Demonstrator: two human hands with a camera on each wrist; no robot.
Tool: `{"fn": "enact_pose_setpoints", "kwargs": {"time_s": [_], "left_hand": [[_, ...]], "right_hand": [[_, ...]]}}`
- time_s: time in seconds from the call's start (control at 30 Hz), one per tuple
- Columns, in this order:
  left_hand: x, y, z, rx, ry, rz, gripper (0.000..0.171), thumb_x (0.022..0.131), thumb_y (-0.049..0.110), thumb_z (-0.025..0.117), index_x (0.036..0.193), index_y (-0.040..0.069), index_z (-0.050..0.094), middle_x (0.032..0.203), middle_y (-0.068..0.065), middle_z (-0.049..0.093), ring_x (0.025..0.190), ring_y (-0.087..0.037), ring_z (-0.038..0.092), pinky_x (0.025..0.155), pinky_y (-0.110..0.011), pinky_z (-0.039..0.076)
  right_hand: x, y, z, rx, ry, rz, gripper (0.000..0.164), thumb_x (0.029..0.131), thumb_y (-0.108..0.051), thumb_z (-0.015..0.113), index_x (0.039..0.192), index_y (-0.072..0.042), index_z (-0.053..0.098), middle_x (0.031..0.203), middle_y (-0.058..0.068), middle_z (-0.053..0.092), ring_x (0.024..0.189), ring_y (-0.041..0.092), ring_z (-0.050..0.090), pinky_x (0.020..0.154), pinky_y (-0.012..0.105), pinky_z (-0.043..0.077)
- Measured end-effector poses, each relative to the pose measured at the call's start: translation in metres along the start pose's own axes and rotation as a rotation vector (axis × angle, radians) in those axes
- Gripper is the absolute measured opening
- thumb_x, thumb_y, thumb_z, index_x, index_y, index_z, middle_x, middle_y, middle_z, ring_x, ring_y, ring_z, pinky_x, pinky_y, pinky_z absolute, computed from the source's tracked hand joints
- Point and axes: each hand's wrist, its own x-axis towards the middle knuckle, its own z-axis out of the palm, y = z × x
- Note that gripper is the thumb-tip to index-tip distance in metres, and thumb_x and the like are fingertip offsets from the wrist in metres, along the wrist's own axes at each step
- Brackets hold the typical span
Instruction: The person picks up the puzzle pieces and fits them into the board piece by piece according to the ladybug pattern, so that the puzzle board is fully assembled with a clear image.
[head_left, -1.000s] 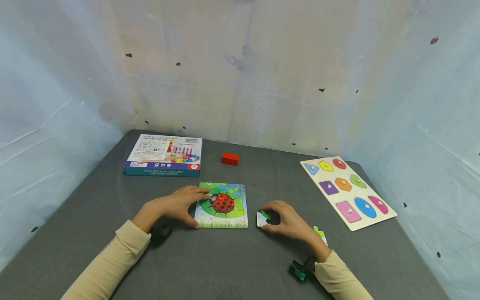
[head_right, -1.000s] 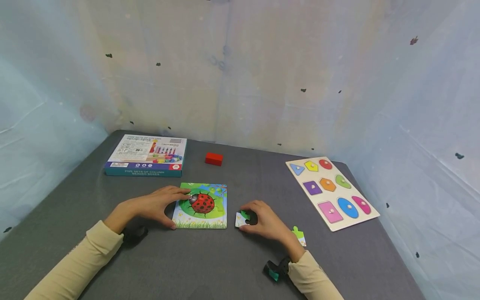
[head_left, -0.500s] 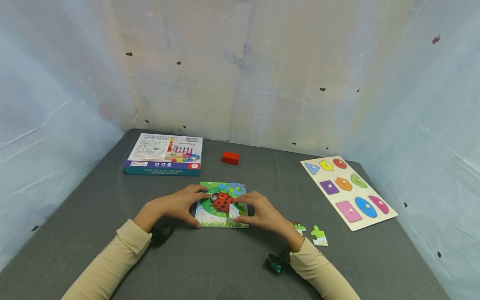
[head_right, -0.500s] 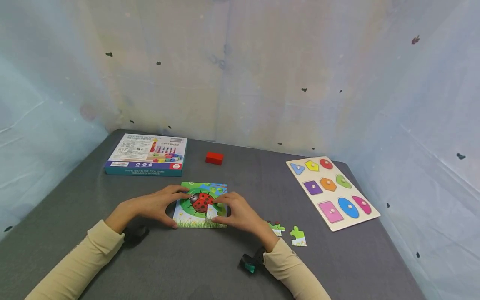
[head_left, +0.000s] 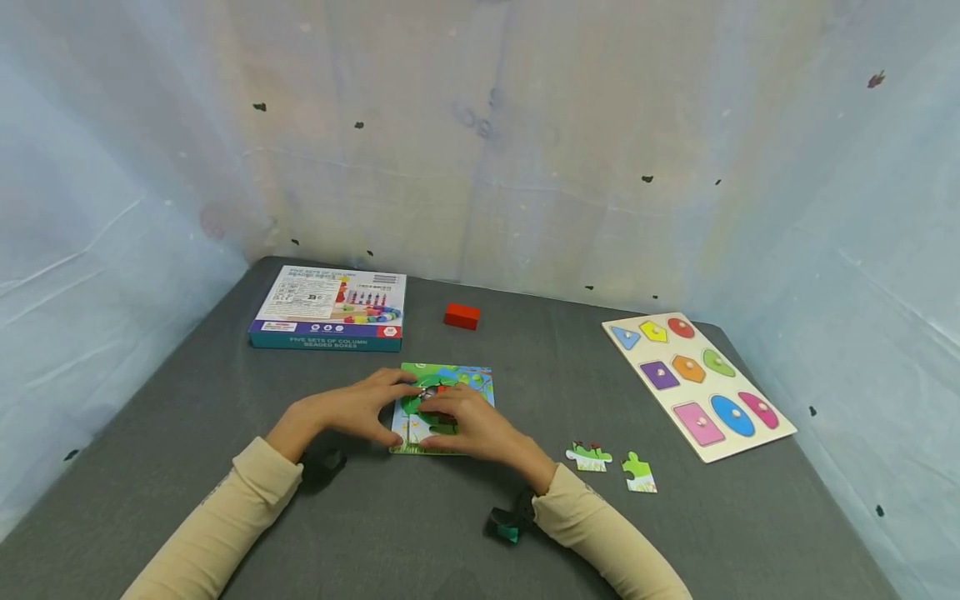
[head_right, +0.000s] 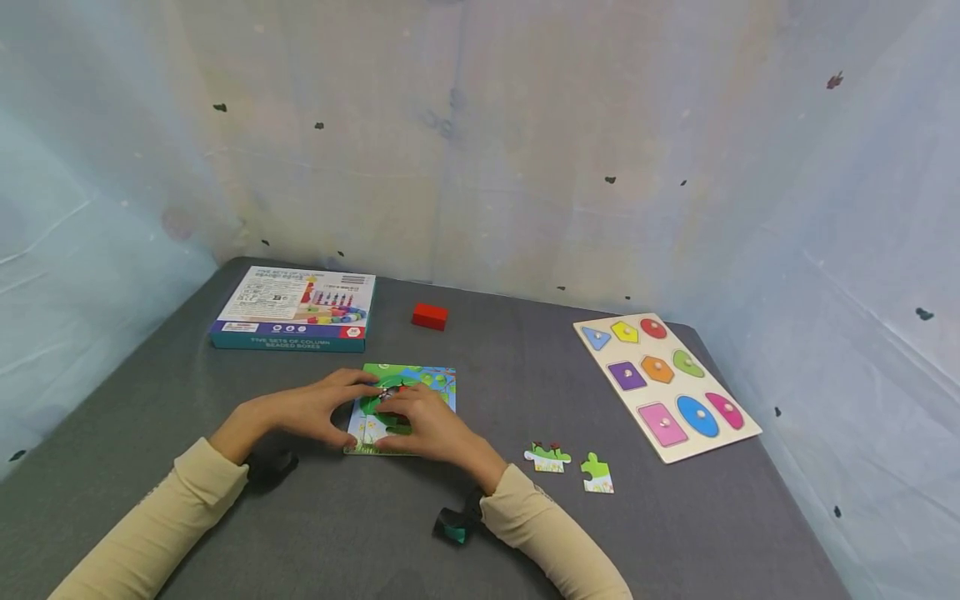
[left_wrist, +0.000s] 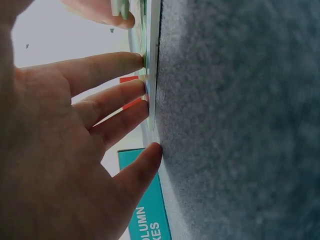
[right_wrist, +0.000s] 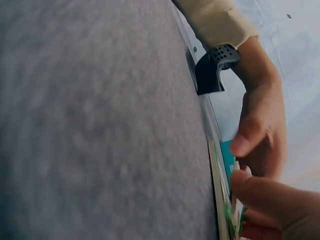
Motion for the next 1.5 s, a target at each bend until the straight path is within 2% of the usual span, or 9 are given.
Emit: {"fn": "enact_pose_setpoints", "kwargs": {"time_s": [0.13,0.33,0.63,0.9,1.03,1.17,1.27,1.5], "left_hand": [[0.000,0.001,-0.001,-0.013,-0.004,-0.009,0.067,0.083,0.038,0.064,0.139,0.006,0.043,0.145,-0.014,0.032,0.134,-0.034,0.024,0.104,-0.057,0.025],[0.001,0.001,-0.001,-0.007,-0.003,-0.019,0.067,0.085,0.043,0.063,0.138,0.006,0.044,0.145,-0.013,0.033,0.134,-0.033,0.025,0.105,-0.056,0.025],[0.001,0.001,0.000,0.019,0.021,0.013,0.063,0.086,0.039,0.064,0.136,0.005,0.046,0.142,-0.015,0.036,0.132,-0.033,0.028,0.104,-0.054,0.027],[0.001,0.001,0.001,0.022,0.043,0.039,0.062,0.085,0.040,0.065,0.133,0.004,0.048,0.139,-0.016,0.038,0.130,-0.034,0.031,0.102,-0.054,0.029],[0.003,0.000,0.002,0.038,0.059,0.036,0.064,0.084,0.044,0.066,0.133,0.006,0.049,0.138,-0.015,0.039,0.129,-0.033,0.031,0.102,-0.054,0.030],[0.004,0.000,0.002,0.061,0.065,0.026,0.065,0.082,0.045,0.067,0.132,0.008,0.049,0.138,-0.014,0.040,0.129,-0.033,0.032,0.102,-0.053,0.031],[0.004,0.001,0.003,0.077,0.071,0.032,0.065,0.081,0.044,0.069,0.131,0.008,0.049,0.136,-0.014,0.041,0.127,-0.033,0.033,0.101,-0.053,0.032],[0.005,0.002,0.005,0.104,0.073,0.031,0.067,0.082,0.046,0.068,0.137,0.013,0.046,0.137,-0.013,0.040,0.126,-0.032,0.034,0.099,-0.054,0.034]], "right_hand": [[0.004,-0.001,0.004,-0.023,0.014,-0.004,0.043,0.081,-0.034,0.073,0.115,-0.008,0.065,0.113,0.001,0.065,0.104,0.013,0.055,0.096,0.028,0.038],[0.006,-0.001,0.010,-0.060,0.035,0.006,0.043,0.080,-0.035,0.073,0.113,-0.009,0.066,0.112,0.001,0.065,0.106,0.015,0.054,0.098,0.031,0.035],[0.006,-0.003,0.016,-0.077,0.076,0.020,0.039,0.079,-0.037,0.074,0.107,-0.011,0.068,0.111,0.001,0.064,0.100,0.015,0.052,0.091,0.029,0.038],[0.005,0.000,0.021,-0.015,0.122,0.015,0.040,0.077,-0.035,0.076,0.107,-0.009,0.068,0.112,0.004,0.063,0.103,0.017,0.051,0.092,0.029,0.039],[0.005,0.004,0.026,0.031,0.156,-0.004,0.037,0.078,-0.031,0.075,0.107,-0.008,0.068,0.112,0.006,0.063,0.103,0.017,0.050,0.090,0.030,0.039],[0.006,0.007,0.029,0.032,0.164,-0.014,0.037,0.078,-0.029,0.075,0.108,-0.010,0.067,0.113,0.006,0.061,0.103,0.017,0.049,0.089,0.030,0.038],[0.004,0.007,0.030,0.007,0.151,0.017,0.038,0.079,-0.033,0.074,0.110,-0.012,0.066,0.115,0.005,0.058,0.106,0.018,0.047,0.090,0.033,0.037],[0.003,0.005,0.029,-0.112,0.118,0.174,0.043,0.081,-0.051,0.066,0.115,-0.025,0.061,0.123,0.003,0.048,0.119,0.022,0.036,0.095,0.050,0.031]]}}
